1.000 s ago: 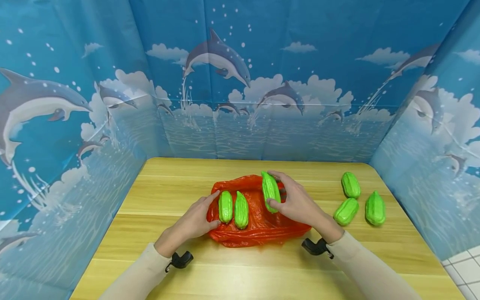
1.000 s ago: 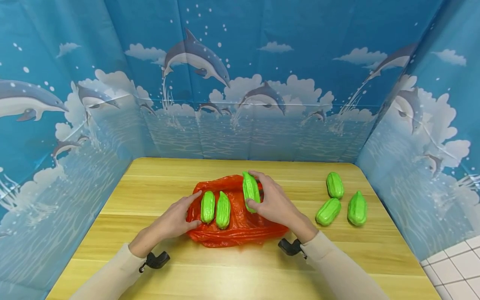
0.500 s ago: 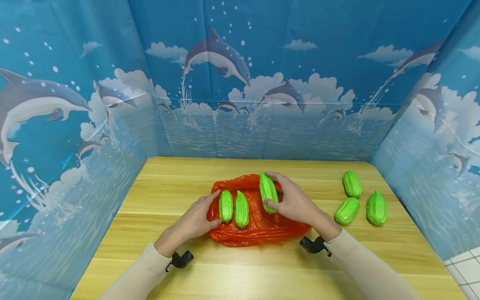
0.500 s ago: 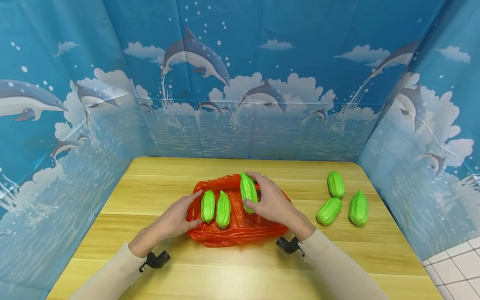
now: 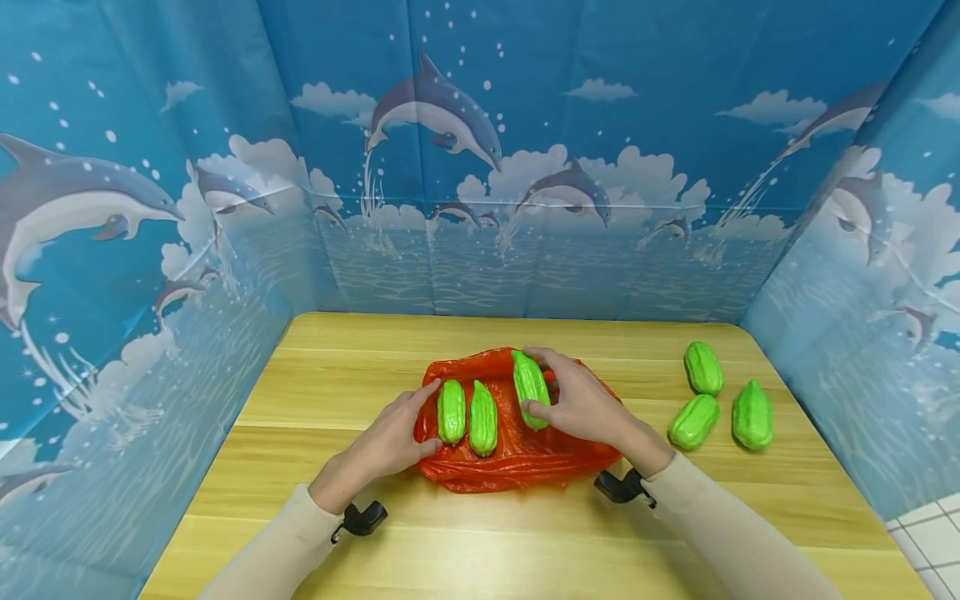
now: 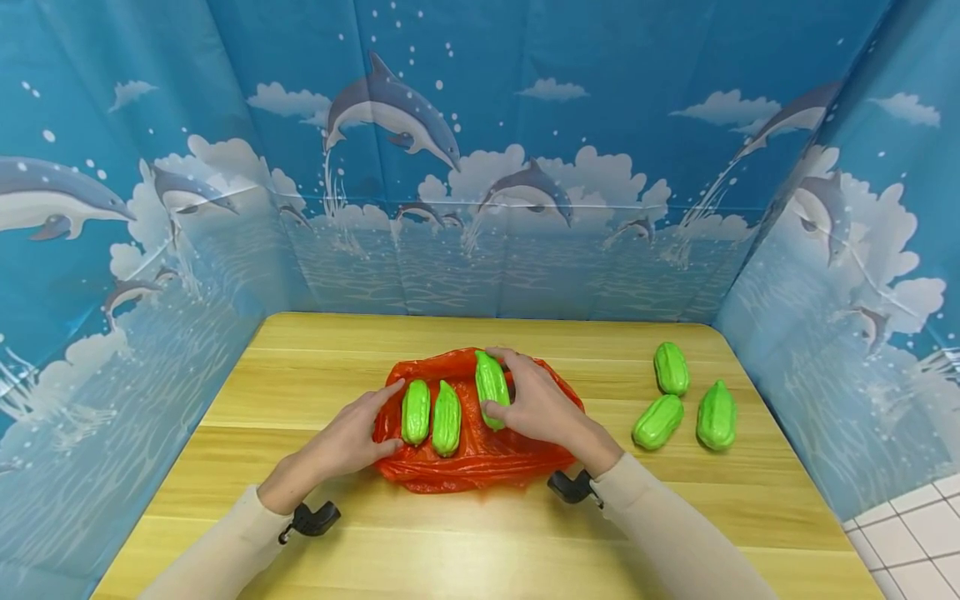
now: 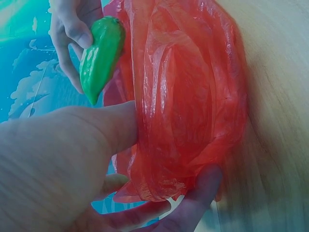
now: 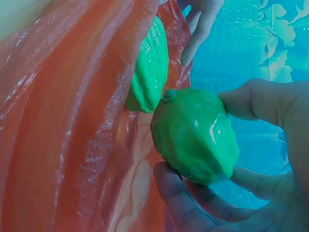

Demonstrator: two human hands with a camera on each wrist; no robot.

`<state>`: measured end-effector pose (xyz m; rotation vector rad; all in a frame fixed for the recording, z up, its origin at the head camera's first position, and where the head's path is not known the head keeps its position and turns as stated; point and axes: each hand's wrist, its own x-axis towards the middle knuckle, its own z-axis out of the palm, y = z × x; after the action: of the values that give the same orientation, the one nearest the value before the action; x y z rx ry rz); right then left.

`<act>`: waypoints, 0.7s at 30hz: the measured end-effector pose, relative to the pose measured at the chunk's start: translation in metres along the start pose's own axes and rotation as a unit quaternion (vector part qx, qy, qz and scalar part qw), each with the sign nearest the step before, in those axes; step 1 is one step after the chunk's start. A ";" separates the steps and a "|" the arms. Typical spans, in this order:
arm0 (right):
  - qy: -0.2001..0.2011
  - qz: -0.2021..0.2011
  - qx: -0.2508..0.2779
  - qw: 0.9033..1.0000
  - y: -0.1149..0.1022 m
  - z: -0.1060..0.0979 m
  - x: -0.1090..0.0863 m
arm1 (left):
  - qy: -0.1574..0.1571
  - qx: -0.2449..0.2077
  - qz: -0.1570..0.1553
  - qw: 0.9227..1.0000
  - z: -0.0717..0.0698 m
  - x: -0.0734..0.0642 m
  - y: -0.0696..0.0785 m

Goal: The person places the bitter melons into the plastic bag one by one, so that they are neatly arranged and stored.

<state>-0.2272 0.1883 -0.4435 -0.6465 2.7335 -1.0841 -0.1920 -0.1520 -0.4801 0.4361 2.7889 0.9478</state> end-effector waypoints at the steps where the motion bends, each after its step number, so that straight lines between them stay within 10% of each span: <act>1: -0.002 -0.001 -0.003 1.000 0.000 0.000 0.000 | 0.000 0.000 0.000 1.000 0.000 0.000 0.000; 21: -0.040 0.012 -0.027 0.999 -0.007 0.005 0.008 | -0.002 -0.005 0.001 1.000 0.000 -0.001 0.002</act>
<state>-0.2308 0.1773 -0.4421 -0.6494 2.7041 -0.9599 -0.1902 -0.1506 -0.4789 0.4400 2.7804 0.9597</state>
